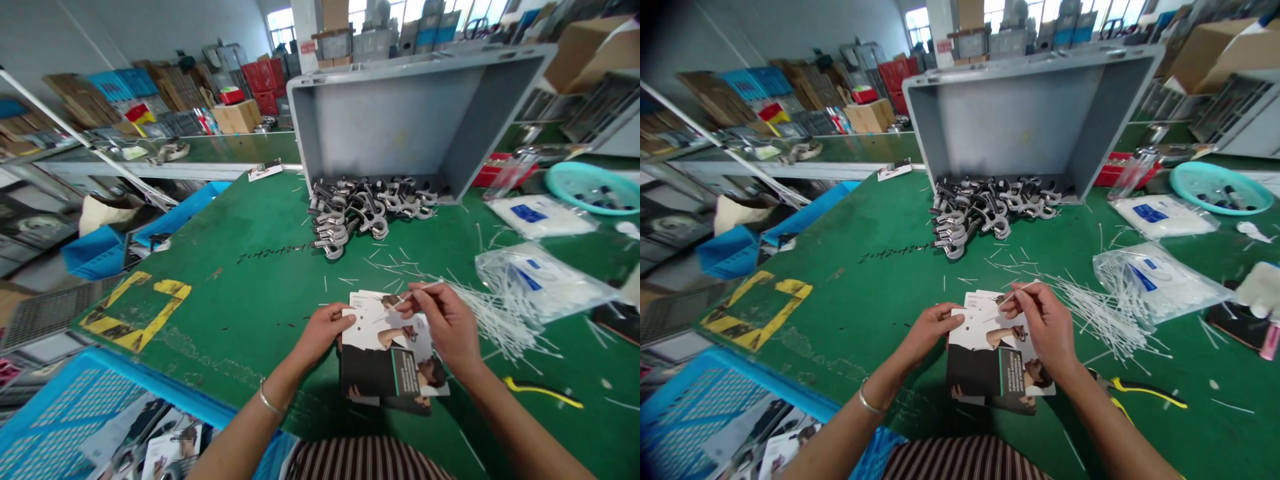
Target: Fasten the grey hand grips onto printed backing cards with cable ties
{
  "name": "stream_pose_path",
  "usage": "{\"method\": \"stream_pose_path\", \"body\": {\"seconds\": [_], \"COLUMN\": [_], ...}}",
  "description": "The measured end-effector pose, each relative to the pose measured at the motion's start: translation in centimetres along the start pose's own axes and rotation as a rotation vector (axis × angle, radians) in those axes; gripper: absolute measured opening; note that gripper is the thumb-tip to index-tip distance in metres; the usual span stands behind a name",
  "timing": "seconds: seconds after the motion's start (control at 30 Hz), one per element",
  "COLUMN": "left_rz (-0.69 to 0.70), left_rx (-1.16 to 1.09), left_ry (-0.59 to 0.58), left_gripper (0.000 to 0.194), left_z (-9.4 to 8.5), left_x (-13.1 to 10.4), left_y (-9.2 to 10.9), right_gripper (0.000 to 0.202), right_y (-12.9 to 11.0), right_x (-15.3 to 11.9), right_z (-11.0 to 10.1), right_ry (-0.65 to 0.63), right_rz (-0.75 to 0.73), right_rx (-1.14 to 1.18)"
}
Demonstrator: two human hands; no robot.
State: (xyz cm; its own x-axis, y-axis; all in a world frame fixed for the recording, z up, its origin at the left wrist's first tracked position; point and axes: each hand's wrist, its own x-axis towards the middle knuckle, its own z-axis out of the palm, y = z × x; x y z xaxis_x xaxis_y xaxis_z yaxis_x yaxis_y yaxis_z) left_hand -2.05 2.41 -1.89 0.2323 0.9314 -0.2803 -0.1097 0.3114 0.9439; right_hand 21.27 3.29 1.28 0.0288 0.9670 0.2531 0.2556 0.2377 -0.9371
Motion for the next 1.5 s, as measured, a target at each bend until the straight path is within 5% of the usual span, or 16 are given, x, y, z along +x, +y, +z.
{"method": "stream_pose_path", "body": {"seconds": [0.17, 0.47, 0.67, 0.87, 1.03, 1.17, 1.33, 1.5], "left_rz": [0.000, 0.089, 0.236, 0.178, 0.204, 0.323, 0.433, 0.537], "left_rx": [-0.009, 0.091, 0.197, 0.212, 0.120, 0.450, 0.669, 0.737], "left_ry": [0.008, 0.005, 0.001, -0.024, -0.052, 0.031, -0.267, -0.257], "left_gripper": [0.035, 0.037, 0.036, 0.037, 0.024, 0.008, 0.019, 0.021], "left_z": [0.2, 0.8, 1.3, 0.5, 0.7, -0.3, -1.9, -1.5], "left_x": [0.4, 1.0, 3.4, 3.3, 2.0, 0.5, -2.3, -3.1], "left_y": [-0.4, 1.0, 4.3, 1.6, -0.8, -0.8, -0.6, -0.7], "right_gripper": [0.016, 0.022, 0.023, 0.032, 0.035, 0.038, 0.038, 0.038], "right_y": [-0.1, 1.8, 1.3, 2.5, 2.5, 2.4, 3.4, 3.4], "right_x": [-1.6, -0.8, 4.0, 4.9, 4.4, 4.3, 4.1, 4.2], "right_z": [1.3, 2.4, 1.8, 1.3, 1.6, 1.6, 1.6, 2.3], "right_ry": [-0.057, -0.257, -0.449, -0.497, -0.549, -0.592, -0.628, -0.636], "right_rz": [-0.263, -0.455, -0.104, 0.185, 0.274, 0.341, 0.361, 0.433], "right_rx": [-0.222, -0.339, -0.112, 0.119, 0.173, 0.203, 0.200, 0.220]}}
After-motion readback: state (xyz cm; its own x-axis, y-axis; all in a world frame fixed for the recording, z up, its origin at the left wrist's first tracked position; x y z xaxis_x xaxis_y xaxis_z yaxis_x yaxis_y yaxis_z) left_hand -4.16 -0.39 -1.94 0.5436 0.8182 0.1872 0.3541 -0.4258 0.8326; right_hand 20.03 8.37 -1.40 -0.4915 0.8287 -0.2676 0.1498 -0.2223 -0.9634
